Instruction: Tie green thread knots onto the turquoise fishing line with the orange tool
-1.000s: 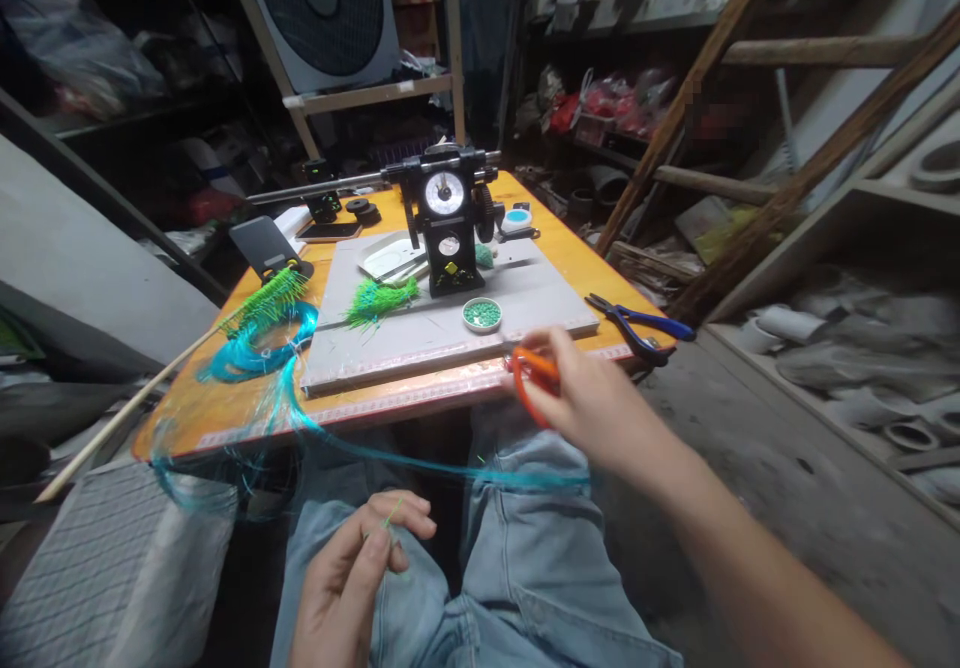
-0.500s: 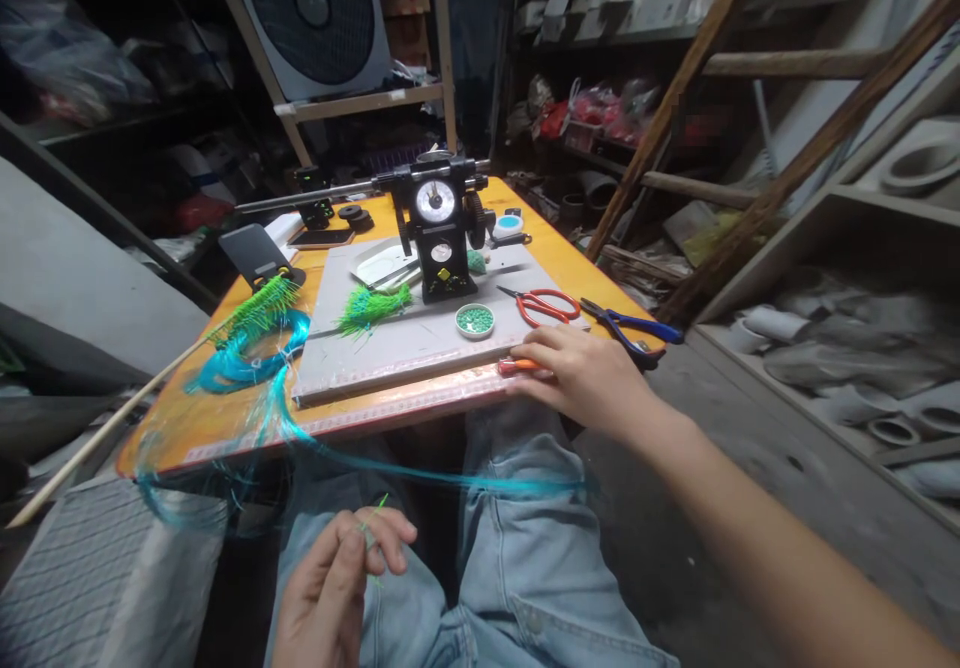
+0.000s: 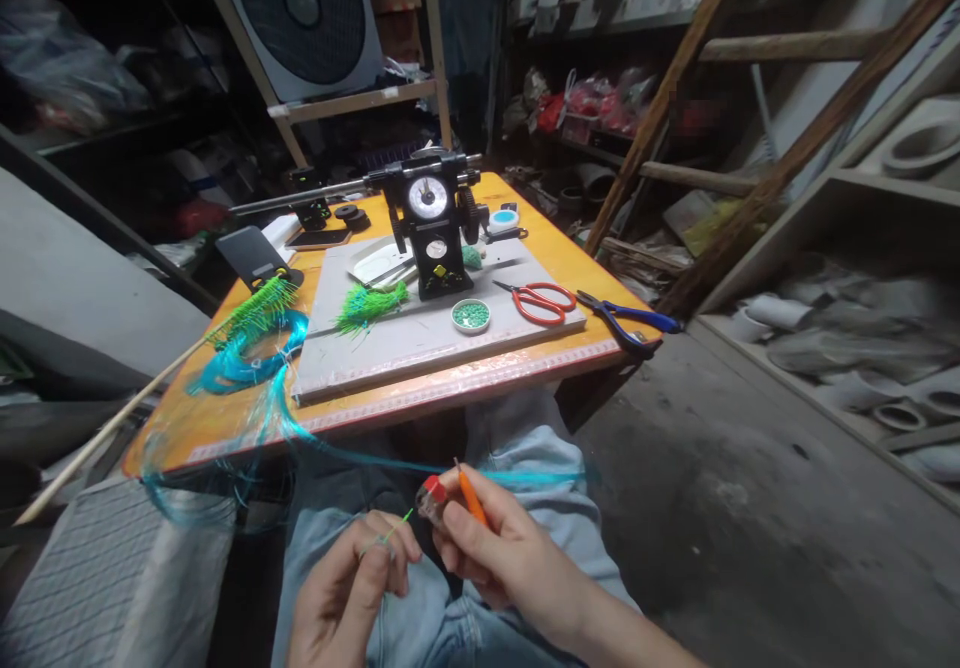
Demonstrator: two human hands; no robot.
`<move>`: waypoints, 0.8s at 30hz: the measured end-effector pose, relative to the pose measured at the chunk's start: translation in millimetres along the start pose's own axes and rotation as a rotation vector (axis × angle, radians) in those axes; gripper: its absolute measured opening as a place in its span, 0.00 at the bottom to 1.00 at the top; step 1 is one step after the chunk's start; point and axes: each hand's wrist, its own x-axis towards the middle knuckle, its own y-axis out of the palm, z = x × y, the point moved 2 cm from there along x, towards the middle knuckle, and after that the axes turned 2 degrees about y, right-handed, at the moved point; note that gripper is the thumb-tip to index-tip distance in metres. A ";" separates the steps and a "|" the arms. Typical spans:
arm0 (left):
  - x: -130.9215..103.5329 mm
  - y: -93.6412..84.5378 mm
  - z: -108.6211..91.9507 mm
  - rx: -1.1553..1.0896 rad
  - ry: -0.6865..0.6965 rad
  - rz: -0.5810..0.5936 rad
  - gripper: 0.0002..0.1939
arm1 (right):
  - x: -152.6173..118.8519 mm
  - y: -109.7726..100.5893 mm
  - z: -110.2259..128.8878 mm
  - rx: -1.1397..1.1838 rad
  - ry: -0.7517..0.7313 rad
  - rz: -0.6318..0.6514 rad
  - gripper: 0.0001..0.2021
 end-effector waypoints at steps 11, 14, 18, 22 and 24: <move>-5.9 0.8 4.1 0.202 0.074 -0.063 0.15 | 17.7 11.8 -13.1 0.233 0.142 -0.128 0.29; -4.9 1.8 3.0 0.198 0.061 -0.053 0.15 | 17.6 11.9 -15.9 0.240 0.142 -0.133 0.26; -3.2 4.4 0.2 0.172 0.055 -0.045 0.15 | 16.2 12.9 -14.8 0.235 0.153 -0.136 0.24; -2.5 4.7 0.8 0.169 0.041 -0.037 0.16 | 14.7 15.2 -11.8 0.225 0.158 -0.149 0.24; -2.7 3.4 2.4 0.165 0.040 -0.030 0.17 | 14.4 15.9 -11.6 0.215 0.156 -0.152 0.25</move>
